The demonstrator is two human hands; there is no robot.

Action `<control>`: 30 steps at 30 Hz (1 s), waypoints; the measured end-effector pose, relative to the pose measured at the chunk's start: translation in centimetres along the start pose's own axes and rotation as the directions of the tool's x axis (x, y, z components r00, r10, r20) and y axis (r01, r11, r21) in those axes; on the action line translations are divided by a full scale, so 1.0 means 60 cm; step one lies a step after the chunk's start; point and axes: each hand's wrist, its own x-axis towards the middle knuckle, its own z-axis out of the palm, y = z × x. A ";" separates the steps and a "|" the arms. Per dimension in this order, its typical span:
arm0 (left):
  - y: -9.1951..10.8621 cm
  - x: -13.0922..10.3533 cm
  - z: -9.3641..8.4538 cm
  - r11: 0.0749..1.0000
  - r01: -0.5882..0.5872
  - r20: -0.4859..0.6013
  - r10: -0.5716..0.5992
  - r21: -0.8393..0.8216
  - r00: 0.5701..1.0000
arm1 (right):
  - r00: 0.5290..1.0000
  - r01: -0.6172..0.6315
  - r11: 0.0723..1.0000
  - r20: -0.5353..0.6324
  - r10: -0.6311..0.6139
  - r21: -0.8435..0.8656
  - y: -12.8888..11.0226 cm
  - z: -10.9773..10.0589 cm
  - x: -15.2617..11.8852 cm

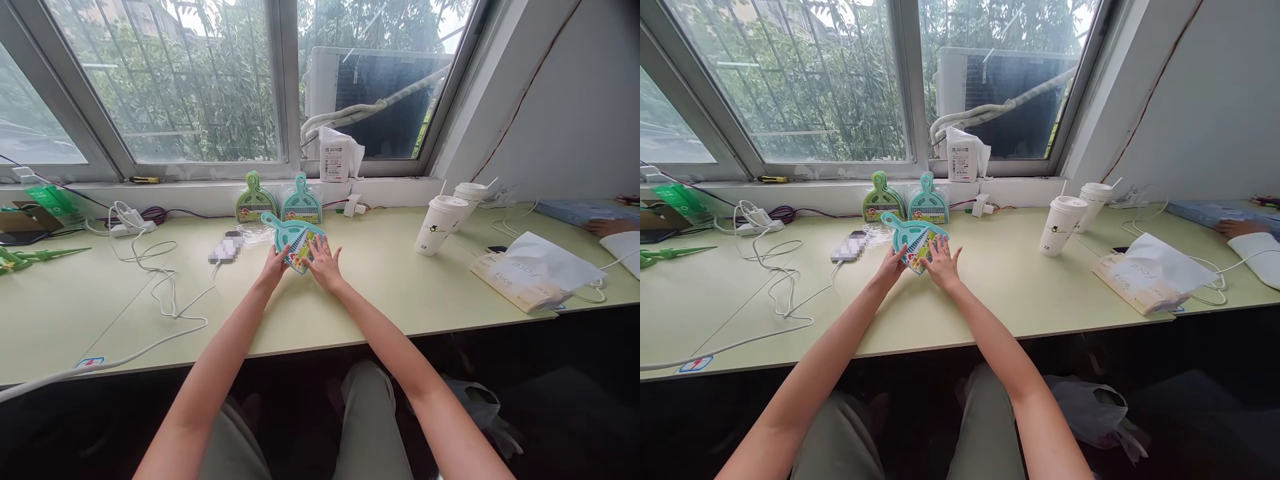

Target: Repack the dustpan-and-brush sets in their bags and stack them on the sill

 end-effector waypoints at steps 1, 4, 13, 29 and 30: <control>0.000 -0.001 0.000 1.000 0.001 -0.002 -0.001 0.012 1.000 | 1.000 -0.024 1.000 -0.006 0.024 -0.011 0.000 0.000 -0.001; -0.001 -0.003 0.002 0.999 0.002 0.001 -0.003 0.053 1.000 | 0.996 -0.078 0.997 -0.032 0.077 -0.022 0.001 0.001 -0.001; 0.003 -0.007 0.007 0.995 0.004 -0.011 -0.003 0.096 1.000 | 0.991 -0.128 0.992 -0.040 0.127 -0.008 -0.004 0.005 -0.002; 0.007 -0.006 0.004 0.997 -0.031 0.021 0.030 0.073 0.999 | 0.927 -0.228 0.846 -0.157 0.339 0.482 0.008 -0.001 0.006; 0.007 -0.007 0.005 0.997 -0.033 0.028 0.031 0.074 0.999 | 0.921 -0.227 0.788 -0.136 0.364 0.573 0.012 -0.001 0.008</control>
